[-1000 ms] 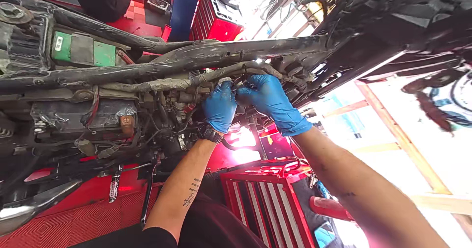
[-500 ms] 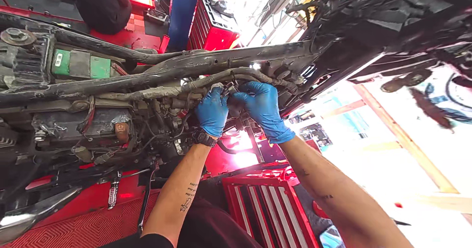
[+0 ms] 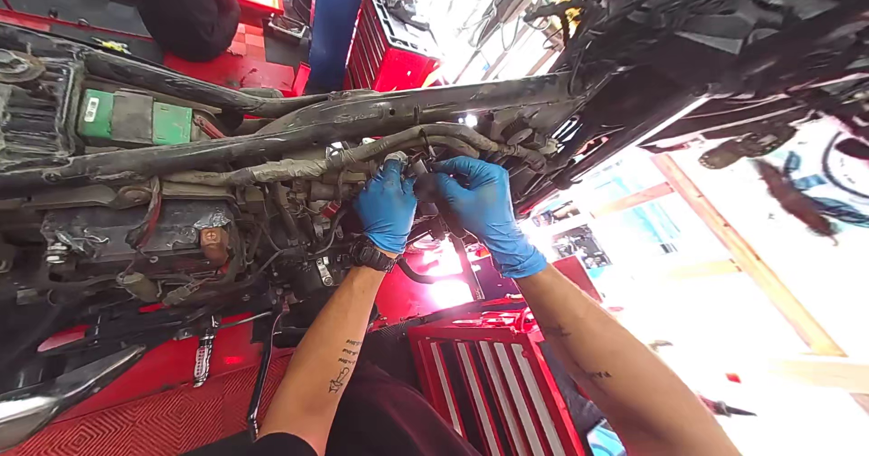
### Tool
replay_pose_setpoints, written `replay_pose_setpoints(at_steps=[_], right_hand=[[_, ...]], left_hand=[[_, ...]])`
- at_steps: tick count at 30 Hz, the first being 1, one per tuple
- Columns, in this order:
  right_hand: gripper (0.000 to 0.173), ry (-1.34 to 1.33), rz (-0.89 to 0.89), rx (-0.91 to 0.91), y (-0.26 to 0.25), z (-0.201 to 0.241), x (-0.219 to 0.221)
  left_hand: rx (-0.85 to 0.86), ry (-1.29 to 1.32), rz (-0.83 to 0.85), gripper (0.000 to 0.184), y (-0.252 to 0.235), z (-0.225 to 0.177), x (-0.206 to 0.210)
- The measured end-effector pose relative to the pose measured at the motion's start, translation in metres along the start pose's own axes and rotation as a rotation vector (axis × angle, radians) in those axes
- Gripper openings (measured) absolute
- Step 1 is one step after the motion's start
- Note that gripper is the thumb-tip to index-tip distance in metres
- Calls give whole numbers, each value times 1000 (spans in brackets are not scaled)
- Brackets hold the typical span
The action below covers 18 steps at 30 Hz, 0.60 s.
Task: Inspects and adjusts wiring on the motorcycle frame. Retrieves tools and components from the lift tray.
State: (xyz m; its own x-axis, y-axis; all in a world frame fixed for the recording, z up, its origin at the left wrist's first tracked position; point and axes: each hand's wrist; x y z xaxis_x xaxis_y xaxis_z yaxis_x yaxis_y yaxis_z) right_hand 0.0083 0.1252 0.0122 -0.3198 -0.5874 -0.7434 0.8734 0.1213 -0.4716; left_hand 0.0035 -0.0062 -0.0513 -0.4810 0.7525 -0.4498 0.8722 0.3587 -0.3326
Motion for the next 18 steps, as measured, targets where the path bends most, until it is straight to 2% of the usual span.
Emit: replay_pose_setpoints(at_steps=[3,5,10,12,15,18], right_hand=[[25,-29,55,66,10,6,-2],[26,52,36,75,15,8,1],[15,145,-124,-150,14,-9,19],[19,144,-142,-152,15,-13,23],[38,280,-181,-143,19,-8,34],[31,399,-303,-246,17,-11,49]], left_hand=[[6,0,-7,28,0,1,1],[11,1,-9,27,0,1,1],[19,-4,-18,29,0,2,2],[23,-3,-28,29,0,2,3],[30,-3,-22,27,0,2,2],[41,-4,-40,27,0,3,3]])
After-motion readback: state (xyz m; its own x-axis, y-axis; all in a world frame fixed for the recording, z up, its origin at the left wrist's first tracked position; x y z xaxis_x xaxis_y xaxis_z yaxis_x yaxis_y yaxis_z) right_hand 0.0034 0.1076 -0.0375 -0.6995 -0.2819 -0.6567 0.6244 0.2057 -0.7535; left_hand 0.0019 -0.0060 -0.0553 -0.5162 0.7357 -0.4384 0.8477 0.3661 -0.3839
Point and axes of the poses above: each hand's wrist, its own y-axis away from the middle knuckle, its own x-axis out of the palm, z = x × y, and after that the axes turned 4 degrees about -z, right-handed
